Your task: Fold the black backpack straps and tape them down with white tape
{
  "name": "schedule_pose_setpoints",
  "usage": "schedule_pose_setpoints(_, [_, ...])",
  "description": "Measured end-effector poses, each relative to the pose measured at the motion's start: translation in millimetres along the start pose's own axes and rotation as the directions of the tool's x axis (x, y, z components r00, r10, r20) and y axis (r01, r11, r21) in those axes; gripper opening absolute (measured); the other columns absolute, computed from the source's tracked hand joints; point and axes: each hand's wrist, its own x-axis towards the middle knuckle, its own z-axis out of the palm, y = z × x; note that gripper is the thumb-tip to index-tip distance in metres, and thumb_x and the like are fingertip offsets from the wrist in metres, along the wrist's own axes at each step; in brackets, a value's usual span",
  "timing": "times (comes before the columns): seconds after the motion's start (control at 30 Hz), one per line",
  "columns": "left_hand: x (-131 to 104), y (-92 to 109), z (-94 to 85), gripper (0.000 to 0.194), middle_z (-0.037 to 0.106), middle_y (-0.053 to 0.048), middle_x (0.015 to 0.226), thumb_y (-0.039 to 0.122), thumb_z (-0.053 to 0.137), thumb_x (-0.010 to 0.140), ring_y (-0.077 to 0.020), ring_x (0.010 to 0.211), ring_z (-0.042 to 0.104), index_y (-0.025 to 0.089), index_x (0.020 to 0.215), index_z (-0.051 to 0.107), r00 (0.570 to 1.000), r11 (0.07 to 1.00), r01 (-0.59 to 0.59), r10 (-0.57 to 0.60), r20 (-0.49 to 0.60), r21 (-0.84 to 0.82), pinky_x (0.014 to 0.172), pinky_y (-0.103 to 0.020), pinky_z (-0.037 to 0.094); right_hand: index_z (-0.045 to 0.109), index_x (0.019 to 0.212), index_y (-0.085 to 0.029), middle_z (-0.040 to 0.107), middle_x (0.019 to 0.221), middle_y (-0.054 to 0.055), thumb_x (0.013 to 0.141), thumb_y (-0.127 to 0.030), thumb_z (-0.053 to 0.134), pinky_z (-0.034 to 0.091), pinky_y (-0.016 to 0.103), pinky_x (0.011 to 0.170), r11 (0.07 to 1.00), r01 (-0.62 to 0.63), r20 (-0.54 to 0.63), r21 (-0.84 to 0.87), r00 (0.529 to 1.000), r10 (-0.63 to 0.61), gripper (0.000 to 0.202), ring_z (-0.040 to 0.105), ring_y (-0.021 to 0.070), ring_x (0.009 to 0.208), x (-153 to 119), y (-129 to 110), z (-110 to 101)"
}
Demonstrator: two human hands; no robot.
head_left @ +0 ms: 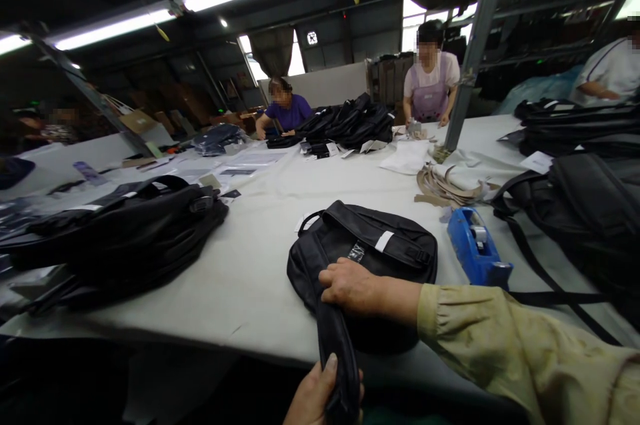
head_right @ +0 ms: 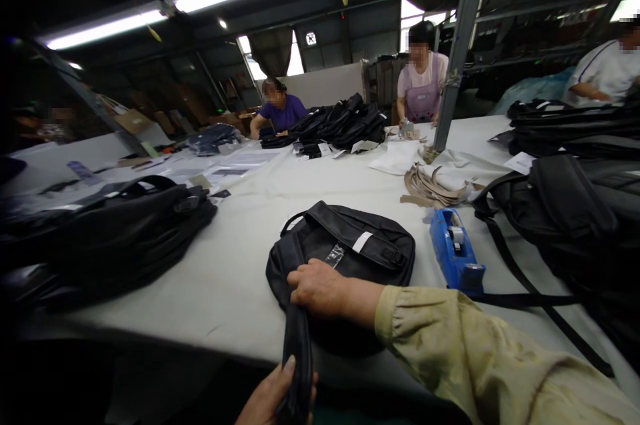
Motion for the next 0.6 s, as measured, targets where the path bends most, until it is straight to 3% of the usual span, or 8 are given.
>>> schedule_pose_setpoints(0.13, [15.7,20.0,7.8,0.027,0.075,-0.019,0.091,0.028,0.067,0.084,-0.0269,0.082,0.073,0.006,0.098,0.069,0.999,0.993,-0.033,0.036,0.023,-0.117,0.076,-0.038,0.059,0.066,0.079,-0.019,0.060,0.086,0.004,0.086,-0.025,0.058,0.032,0.034,0.067,0.999,-0.034,-0.057,0.009,0.998,0.034,0.012,0.049,0.0176,0.077,-2.1,4.5,7.4])
schedule_pose_setpoints(0.27, [40.2,31.9,24.8,0.029,0.075,-0.016,0.081,0.020,0.066,0.083,-0.0246,0.074,0.073,0.003,0.107,0.065,1.000,0.990,-0.024,0.026,0.006,-0.141,0.075,-0.035,0.060,0.067,0.085,-0.020,0.061,0.088,0.005,0.085,-0.026,0.060,0.032,0.033,0.067,0.998,-0.059,-0.062,-0.010,0.996,0.059,0.010,0.050,0.0179,0.079,-8.4,6.2,5.8])
schedule_pose_setpoints(0.37, [49.7,29.3,28.2,0.042,0.076,-0.018,0.088,0.016,0.068,0.081,-0.0304,0.085,0.073,0.002,0.120,0.058,0.999,0.992,-0.025,0.020,-0.036,-0.122,0.082,-0.042,0.059,0.068,0.104,-0.026,0.062,0.101,0.004,0.085,-0.028,0.062,0.037,0.033,0.075,0.999,0.003,-0.012,0.037,1.000,-0.003,0.019,0.053,0.0186,0.088,-19.7,21.6,-6.5])
schedule_pose_setpoints(0.43, [50.6,27.6,23.7,0.045,0.075,-0.019,0.089,0.015,0.068,0.080,-0.0327,0.086,0.073,0.001,0.121,0.056,0.997,0.995,0.001,-0.009,-0.082,-0.098,0.083,-0.045,0.059,0.065,0.114,-0.031,0.061,0.113,0.002,0.083,-0.035,0.068,0.041,0.034,0.084,0.982,-0.150,-0.001,0.119,0.989,0.151,0.031,0.054,0.0192,0.098,-31.4,43.1,-16.4])
schedule_pose_setpoints(0.47, [50.1,27.6,20.3,0.044,0.075,-0.020,0.088,0.015,0.068,0.080,-0.0333,0.084,0.073,0.000,0.120,0.056,0.994,0.996,0.015,-0.024,-0.102,-0.089,0.082,-0.046,0.059,0.063,0.117,-0.031,0.060,0.119,0.002,0.082,-0.039,0.069,0.042,0.035,0.089,0.943,-0.298,-0.006,0.151,0.953,0.302,0.036,0.055,0.0201,0.103,-38.5,56.1,-20.4])
schedule_pose_setpoints(0.53, [48.8,28.9,14.0,0.040,0.075,-0.020,0.086,0.015,0.066,0.082,-0.0335,0.081,0.073,0.001,0.118,0.058,0.989,0.996,0.042,-0.053,-0.140,-0.085,0.079,-0.047,0.060,0.060,0.121,-0.024,0.057,0.125,0.006,0.085,-0.042,0.066,0.045,0.040,0.093,0.788,-0.589,-0.031,0.177,0.797,0.603,0.040,0.055,0.0224,0.108,-54.4,82.3,-24.5])
schedule_pose_setpoints(0.6, [48.4,30.4,10.1,0.036,0.076,-0.019,0.085,0.016,0.064,0.083,-0.0333,0.079,0.073,0.002,0.116,0.060,0.982,0.994,0.055,-0.070,-0.174,-0.090,0.077,-0.047,0.061,0.056,0.124,-0.018,0.056,0.125,0.010,0.091,-0.038,0.059,0.050,0.044,0.090,0.657,-0.734,-0.053,0.174,0.659,0.750,0.038,0.058,0.0234,0.107,-71.2,102.6,-22.2])
